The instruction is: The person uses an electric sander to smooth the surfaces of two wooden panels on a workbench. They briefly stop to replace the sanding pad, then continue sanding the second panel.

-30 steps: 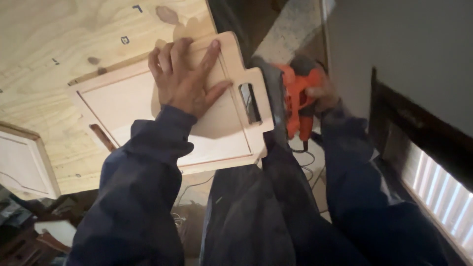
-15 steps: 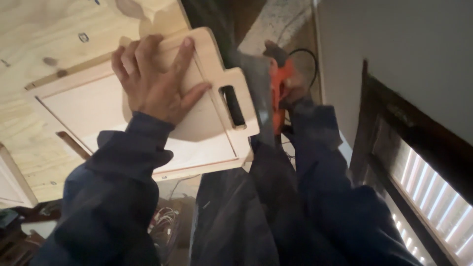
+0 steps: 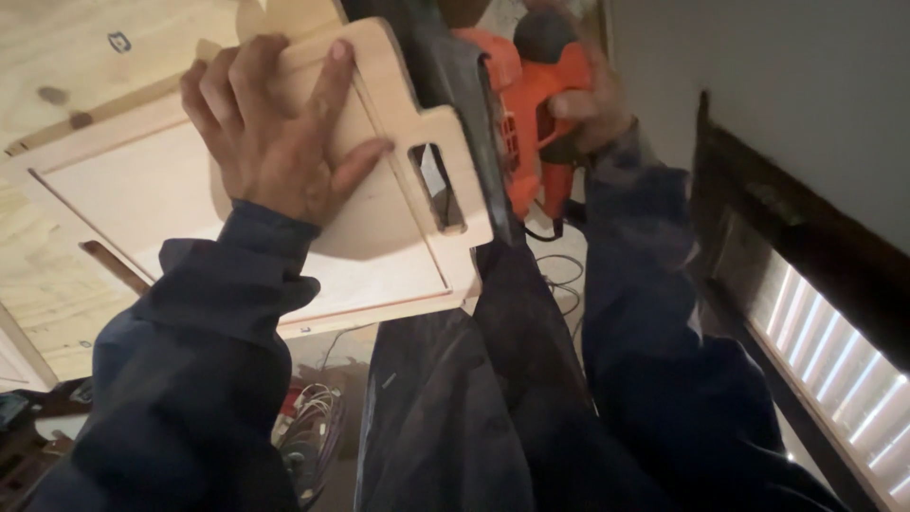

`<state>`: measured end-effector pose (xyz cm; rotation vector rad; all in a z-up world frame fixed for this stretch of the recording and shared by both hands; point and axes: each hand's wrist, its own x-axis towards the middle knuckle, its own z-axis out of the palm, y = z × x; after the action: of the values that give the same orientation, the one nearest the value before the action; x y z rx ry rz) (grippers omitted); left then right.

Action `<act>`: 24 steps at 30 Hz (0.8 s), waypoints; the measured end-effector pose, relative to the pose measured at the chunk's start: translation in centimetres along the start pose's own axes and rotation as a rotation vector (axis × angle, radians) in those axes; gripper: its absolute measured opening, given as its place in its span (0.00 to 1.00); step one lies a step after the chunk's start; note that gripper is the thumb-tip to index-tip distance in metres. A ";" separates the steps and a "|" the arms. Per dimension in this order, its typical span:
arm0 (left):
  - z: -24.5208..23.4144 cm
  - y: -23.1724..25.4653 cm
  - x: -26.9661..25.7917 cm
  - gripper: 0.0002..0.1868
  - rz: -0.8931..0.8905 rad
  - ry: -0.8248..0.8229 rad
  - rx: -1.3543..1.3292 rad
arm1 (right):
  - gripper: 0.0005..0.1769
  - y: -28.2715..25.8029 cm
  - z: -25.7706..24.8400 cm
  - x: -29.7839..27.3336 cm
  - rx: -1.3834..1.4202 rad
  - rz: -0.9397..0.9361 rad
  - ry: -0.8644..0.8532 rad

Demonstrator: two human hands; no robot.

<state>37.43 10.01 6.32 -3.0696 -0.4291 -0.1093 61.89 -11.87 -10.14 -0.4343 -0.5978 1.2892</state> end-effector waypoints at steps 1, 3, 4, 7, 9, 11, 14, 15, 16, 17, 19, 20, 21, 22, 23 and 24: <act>0.0 0.0 0.0 0.41 -0.021 -0.041 -0.013 | 0.48 -0.4 0.6 -0.5 0.029 0.019 0.034; -0.1 0.1 0.0 0.42 -0.049 -0.084 -0.031 | 0.46 -1.4 2.9 -1.2 0.059 0.046 0.068; -0.3 0.0 0.0 0.42 -0.046 -0.068 -0.066 | 0.39 -1.9 4.4 -1.3 -0.002 0.062 0.059; 0.0 0.1 -0.2 0.42 -0.043 -0.044 -0.080 | 0.38 -2.3 6.3 -5.3 -0.005 0.140 0.126; 0.4 0.1 -0.3 0.43 -0.047 -0.029 -0.055 | 0.43 -2.3 6.4 -7.1 0.047 0.203 0.195; 0.6 0.2 -0.3 0.42 -0.086 -0.084 -0.146 | 0.47 -2.2 6.2 -6.9 -0.016 0.145 0.238; 0.9 0.3 -0.4 0.49 -0.140 -0.159 -0.229 | 0.40 -4.2 6.5 -2.7 -0.073 0.130 0.156; 0.4 0.4 0.0 0.49 -0.148 -0.159 -0.225 | 0.40 -3.7 3.9 -4.0 -0.070 0.133 0.147; 0.0 0.7 0.5 0.46 -0.210 -0.268 -0.258 | 0.48 -3.4 1.3 -5.5 -0.280 0.176 0.363; -0.4 1.0 0.9 0.45 -0.272 -0.378 -0.292 | 0.55 -3.0 -1.3 -7.1 -0.492 0.214 0.577; -0.9 1.0 1.1 0.46 -0.290 -0.430 -0.295 | 0.40 -4.5 1.1 -2.7 -0.459 0.176 0.307; -1.2 1.0 1.2 0.48 -0.301 -0.481 -0.295 | 0.25 -5.3 2.2 -0.4 -0.419 0.124 0.042; -0.9 1.0 1.0 0.48 -0.305 -0.480 -0.296 | 0.25 -5.0 2.3 -1.6 -0.419 0.127 0.038; -0.7 0.9 0.8 0.47 -0.279 -0.460 -0.246 | 0.37 -4.7 2.4 -2.9 -0.371 0.153 0.206; -0.4 0.9 0.6 0.47 -0.253 -0.441 -0.198 | 0.49 -4.4 2.5 -4.2 -0.323 0.178 0.375; -0.4 0.8 0.7 0.47 -0.250 -0.439 -0.197 | 0.49 -4.6 4.1 -4.0 -0.324 0.174 0.376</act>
<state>38.28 9.37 6.71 -3.2025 -0.8678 0.5573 62.09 -16.89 -4.82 -0.9913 -0.4554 1.2346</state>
